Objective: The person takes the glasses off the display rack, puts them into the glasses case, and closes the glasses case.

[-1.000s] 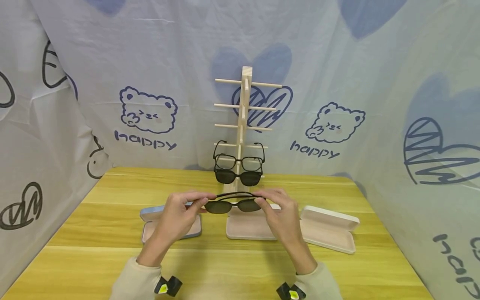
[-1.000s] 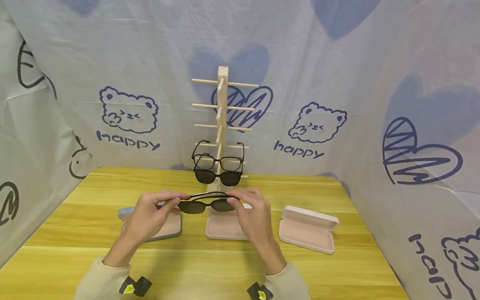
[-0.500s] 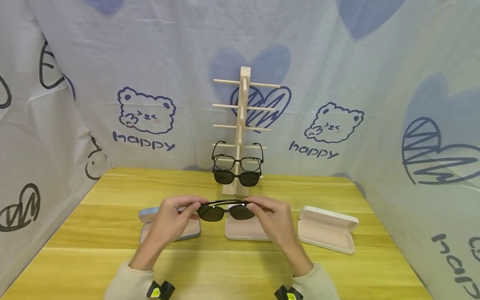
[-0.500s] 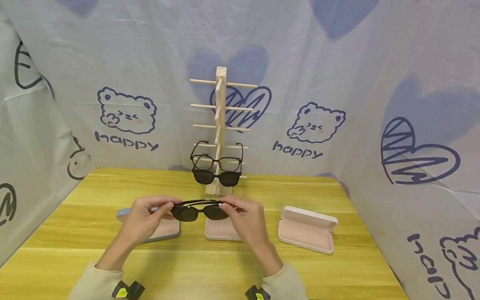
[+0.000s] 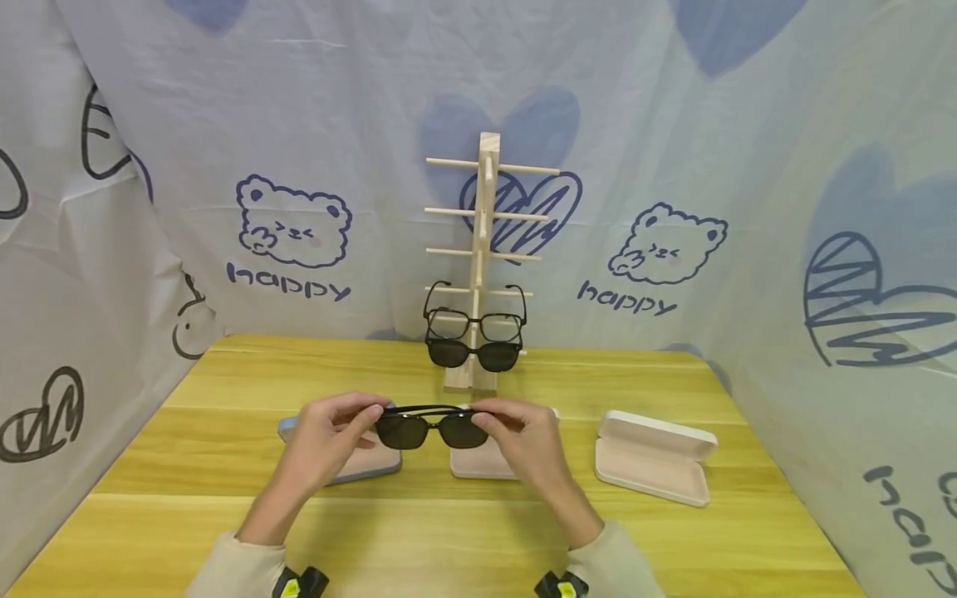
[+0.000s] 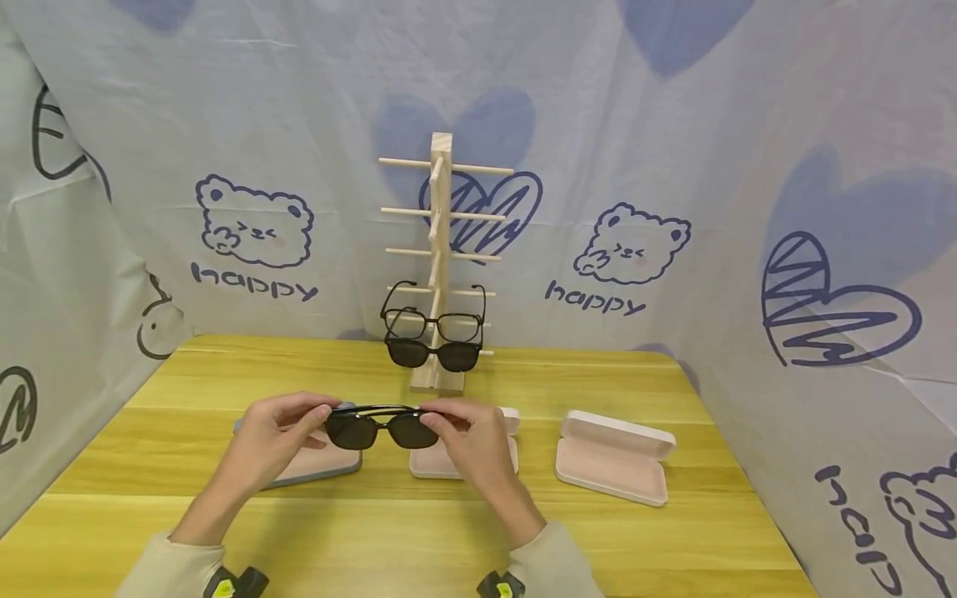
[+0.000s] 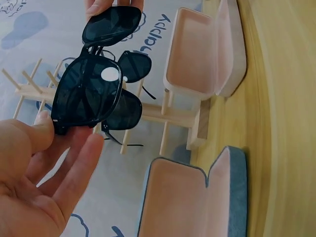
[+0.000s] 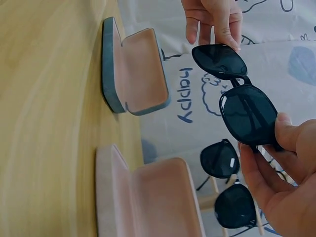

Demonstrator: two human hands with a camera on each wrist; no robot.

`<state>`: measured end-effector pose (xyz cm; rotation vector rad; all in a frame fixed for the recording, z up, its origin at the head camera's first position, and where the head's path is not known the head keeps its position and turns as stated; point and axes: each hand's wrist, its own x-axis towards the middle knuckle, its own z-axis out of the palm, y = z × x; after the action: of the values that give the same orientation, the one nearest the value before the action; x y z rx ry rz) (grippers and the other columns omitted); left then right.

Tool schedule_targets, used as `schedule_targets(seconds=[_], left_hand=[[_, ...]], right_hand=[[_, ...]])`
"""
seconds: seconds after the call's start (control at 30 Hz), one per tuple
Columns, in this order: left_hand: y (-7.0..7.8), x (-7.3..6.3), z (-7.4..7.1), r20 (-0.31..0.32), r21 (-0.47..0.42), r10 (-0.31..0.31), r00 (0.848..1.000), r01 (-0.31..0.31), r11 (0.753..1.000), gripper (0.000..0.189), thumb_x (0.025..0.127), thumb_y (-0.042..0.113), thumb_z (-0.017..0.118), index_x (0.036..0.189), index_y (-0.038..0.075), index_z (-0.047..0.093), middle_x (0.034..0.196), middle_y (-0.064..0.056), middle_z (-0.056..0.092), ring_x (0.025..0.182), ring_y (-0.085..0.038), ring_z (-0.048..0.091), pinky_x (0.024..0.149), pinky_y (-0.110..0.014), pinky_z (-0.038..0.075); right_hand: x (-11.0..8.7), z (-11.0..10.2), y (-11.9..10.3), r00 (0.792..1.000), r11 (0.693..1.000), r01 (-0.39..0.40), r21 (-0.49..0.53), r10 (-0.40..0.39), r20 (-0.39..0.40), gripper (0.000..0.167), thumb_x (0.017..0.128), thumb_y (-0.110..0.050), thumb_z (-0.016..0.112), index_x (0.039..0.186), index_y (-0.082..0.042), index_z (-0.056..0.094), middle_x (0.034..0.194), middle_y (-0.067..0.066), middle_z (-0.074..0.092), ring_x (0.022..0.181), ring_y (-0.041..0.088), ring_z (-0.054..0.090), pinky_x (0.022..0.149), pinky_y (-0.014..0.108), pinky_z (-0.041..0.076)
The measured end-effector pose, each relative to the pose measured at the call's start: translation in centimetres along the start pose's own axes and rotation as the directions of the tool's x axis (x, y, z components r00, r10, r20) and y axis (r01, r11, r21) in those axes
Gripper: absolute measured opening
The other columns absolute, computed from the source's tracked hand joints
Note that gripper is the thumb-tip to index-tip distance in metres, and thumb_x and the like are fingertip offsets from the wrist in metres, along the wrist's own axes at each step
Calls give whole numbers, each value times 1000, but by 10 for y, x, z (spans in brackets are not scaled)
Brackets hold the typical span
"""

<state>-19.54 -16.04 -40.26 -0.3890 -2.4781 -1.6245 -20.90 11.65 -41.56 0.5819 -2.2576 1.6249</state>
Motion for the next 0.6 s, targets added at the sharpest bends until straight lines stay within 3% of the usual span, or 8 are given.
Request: schedule_targets(seconds=[0.17,0.43,0.6], left_hand=[[-8,-3,-5,-6,20,-7,1000,7,1000,24,104,15,62,120,1,74,116,-22,75,83,-9,75,70,-29,65],[-13,-7,-14,19,36,-73,997,72,997,24,102,16,66,121,3,75,115,-20,75,81,-13,75,68,-28,65],[-17,-9,-18,-2,43,-107,994,107,993,24,101,15,67,119,1,75,113,-22,75,76,-13,74,67,-28,65]], right_hand=[[0,8,6,997,997,-70,44,69,20,18,91,-13,79,107,-5,82,108,16,80,91,6,75,79,18,60],[3,20,11,989,987,-140,73,137,51,18,92,-13,78,107,-5,81,109,16,79,94,21,78,79,16,59],[6,26,13,983,987,-154,44,148,108,20,94,-14,76,111,-5,80,111,16,79,97,24,77,80,16,58]])
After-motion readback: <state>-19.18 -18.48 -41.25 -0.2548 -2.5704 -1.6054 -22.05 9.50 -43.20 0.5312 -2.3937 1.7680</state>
